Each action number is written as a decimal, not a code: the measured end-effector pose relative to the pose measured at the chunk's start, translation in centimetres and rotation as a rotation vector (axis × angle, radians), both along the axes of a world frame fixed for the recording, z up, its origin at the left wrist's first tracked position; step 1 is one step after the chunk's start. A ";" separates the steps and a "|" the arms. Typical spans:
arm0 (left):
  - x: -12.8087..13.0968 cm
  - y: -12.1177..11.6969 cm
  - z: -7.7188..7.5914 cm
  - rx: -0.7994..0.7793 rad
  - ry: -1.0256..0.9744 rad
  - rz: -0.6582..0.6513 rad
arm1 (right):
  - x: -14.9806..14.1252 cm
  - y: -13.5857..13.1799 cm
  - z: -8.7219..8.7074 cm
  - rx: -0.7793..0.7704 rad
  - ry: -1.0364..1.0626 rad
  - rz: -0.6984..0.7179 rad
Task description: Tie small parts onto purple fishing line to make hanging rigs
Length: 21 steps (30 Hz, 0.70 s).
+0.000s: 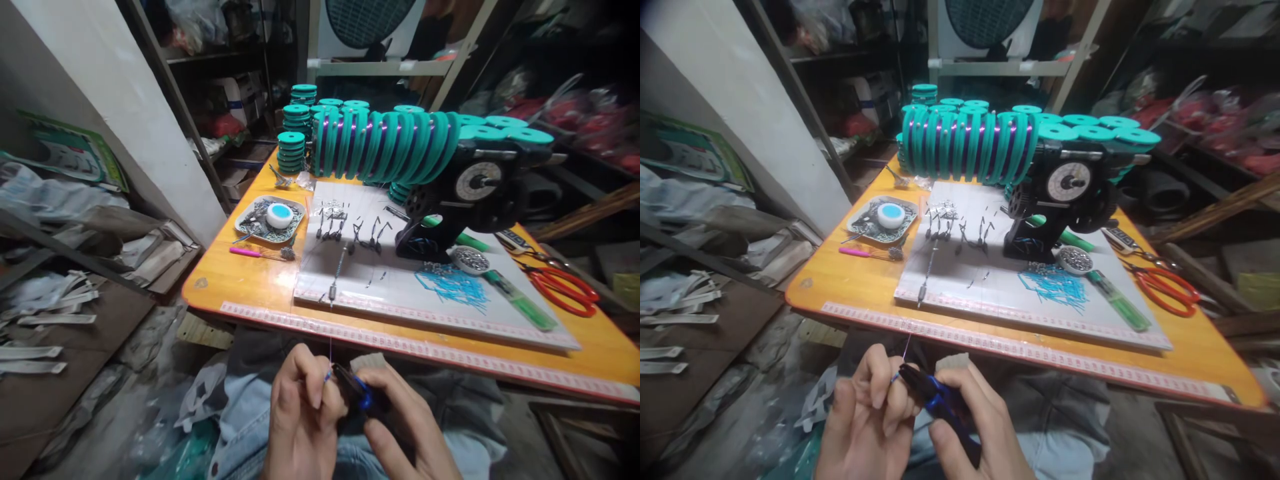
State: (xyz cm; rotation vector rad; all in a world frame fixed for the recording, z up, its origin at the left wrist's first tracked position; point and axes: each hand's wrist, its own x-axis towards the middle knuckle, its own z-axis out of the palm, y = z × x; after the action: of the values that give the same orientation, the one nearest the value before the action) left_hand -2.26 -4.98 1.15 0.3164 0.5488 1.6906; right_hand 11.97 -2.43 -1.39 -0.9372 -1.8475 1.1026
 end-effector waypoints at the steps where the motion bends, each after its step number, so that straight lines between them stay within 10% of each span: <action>1: 0.0 0.0 -0.1 -0.006 0.001 -0.006 | 0.0 0.1 0.1 0.046 0.000 0.008; 12: 0.5 0.5 0.4 -0.162 -0.254 0.060 | -3.5 -2.2 -1.5 -0.472 0.352 0.002; 16: 0.1 0.5 0.5 -0.178 -0.197 0.118 | 0.0 -1.0 -1.7 -0.131 0.120 -0.294; 21: -0.9 0.1 0.4 -0.167 0.015 0.184 | 13.9 4.9 0.9 0.445 -0.517 -0.996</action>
State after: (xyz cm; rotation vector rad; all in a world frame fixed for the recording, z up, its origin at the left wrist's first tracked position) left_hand -3.18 -4.86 1.59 0.1611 0.7439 1.8062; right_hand 25.85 2.43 -0.51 -1.6718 -1.5271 -0.1654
